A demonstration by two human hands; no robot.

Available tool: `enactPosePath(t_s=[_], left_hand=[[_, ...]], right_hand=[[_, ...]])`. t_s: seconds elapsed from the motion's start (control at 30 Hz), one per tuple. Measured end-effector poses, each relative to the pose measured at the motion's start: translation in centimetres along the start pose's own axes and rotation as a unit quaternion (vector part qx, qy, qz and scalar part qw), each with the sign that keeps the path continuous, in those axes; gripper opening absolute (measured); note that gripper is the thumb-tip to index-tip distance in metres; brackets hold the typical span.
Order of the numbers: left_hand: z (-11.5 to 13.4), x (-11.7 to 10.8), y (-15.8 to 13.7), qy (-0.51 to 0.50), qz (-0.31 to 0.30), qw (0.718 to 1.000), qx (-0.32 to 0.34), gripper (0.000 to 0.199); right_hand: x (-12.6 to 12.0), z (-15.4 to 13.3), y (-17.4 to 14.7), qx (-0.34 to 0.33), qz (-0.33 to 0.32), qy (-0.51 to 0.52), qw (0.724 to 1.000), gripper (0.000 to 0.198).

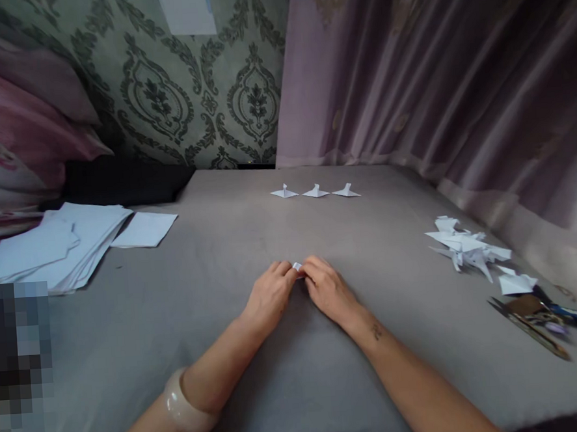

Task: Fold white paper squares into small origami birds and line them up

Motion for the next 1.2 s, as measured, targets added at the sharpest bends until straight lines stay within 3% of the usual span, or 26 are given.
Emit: enactPosePath(t_s=[0.13,0.37,0.67,0.93,1.2], left_hand=[[0.3,-0.2,-0.7,0.05,-0.024,0.998,0.002,0.023],[1.3,-0.6,-1.5,0.068,-0.058,0.995,-0.055,0.02],[2.3,-2.3,-1.9,0.067,-0.14,0.983,-0.097,0.026],[1.7,-2.0,-2.1,0.063,-0.12,0.988,-0.079,0.024],[1.4,-1.8,-2.3,0.055,-0.094,0.992,-0.071,0.026]], right_hand=[[0.3,-0.1,0.2,0.03,0.019,0.021,0.999,0.021],[0.8,-0.1,1.4,0.122,0.023,0.035,0.992,0.008],[-0.5,0.7,3.4,0.215,-0.128,0.106,0.962,0.008],[-2.5,1.6,4.5,0.288,-0.188,0.16,0.925,0.006],[-3.7,1.6,4.2,0.311,-0.213,0.206,0.903,0.009]])
Point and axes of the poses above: each hand's wrist, its own y-axis towards the middle knuckle, its own x-axis out of the palm, z = x × y, the point moved 1 cm from there along y, towards the middle knuckle, and after that the axes turned 12 degrees about -z, right-handed, at the moved point
